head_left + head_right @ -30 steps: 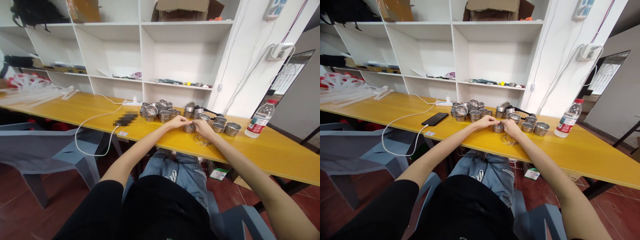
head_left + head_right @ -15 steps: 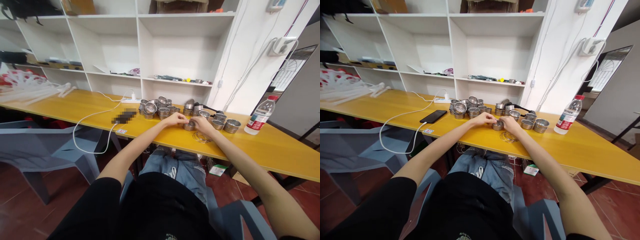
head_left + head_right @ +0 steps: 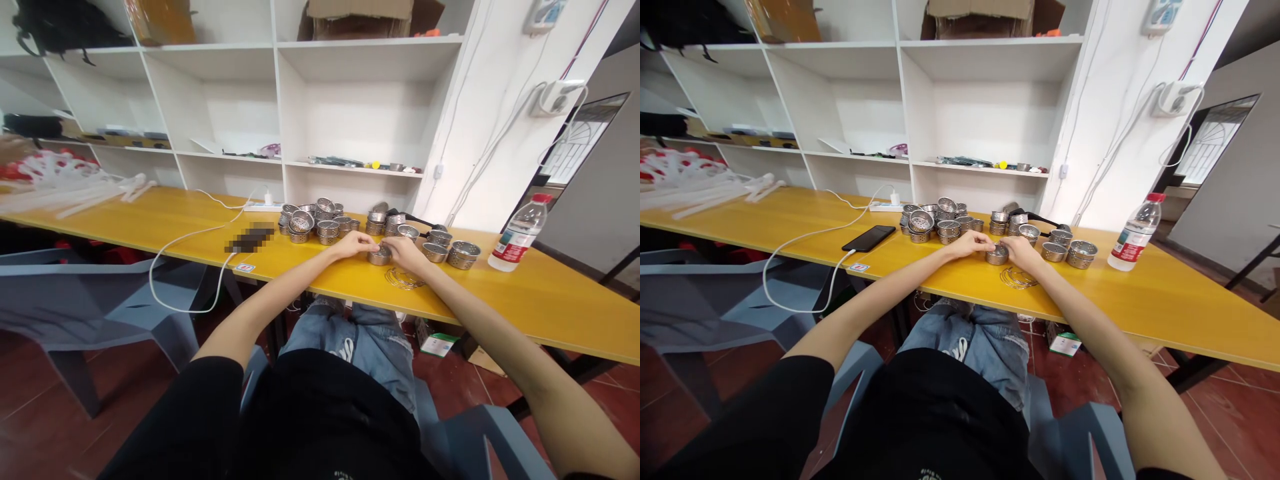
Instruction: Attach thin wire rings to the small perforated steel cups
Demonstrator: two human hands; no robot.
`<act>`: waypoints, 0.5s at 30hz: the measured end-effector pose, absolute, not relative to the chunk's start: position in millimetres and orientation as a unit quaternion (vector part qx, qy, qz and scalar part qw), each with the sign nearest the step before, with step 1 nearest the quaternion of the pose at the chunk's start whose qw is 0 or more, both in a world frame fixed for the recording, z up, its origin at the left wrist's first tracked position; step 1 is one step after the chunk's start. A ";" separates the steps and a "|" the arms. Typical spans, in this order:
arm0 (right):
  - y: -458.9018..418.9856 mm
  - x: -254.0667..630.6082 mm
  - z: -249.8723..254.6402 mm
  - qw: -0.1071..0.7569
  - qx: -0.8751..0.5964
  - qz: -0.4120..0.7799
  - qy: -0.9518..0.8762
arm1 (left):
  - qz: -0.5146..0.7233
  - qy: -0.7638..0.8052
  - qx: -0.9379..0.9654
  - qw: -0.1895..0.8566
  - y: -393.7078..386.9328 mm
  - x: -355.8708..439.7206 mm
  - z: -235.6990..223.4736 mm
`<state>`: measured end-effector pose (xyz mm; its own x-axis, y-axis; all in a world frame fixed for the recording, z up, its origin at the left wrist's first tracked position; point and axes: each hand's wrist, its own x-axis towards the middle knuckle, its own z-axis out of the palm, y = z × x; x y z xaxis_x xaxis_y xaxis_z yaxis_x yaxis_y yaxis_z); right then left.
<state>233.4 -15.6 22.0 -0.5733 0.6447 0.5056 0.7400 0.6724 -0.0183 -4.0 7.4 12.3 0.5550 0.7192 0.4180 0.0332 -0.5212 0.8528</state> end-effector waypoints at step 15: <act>-20.1 232.7 23.9 0.222 -0.396 -0.118 -0.883 | 0.415 0.262 0.765 0.417 -1.8 5.3 14.4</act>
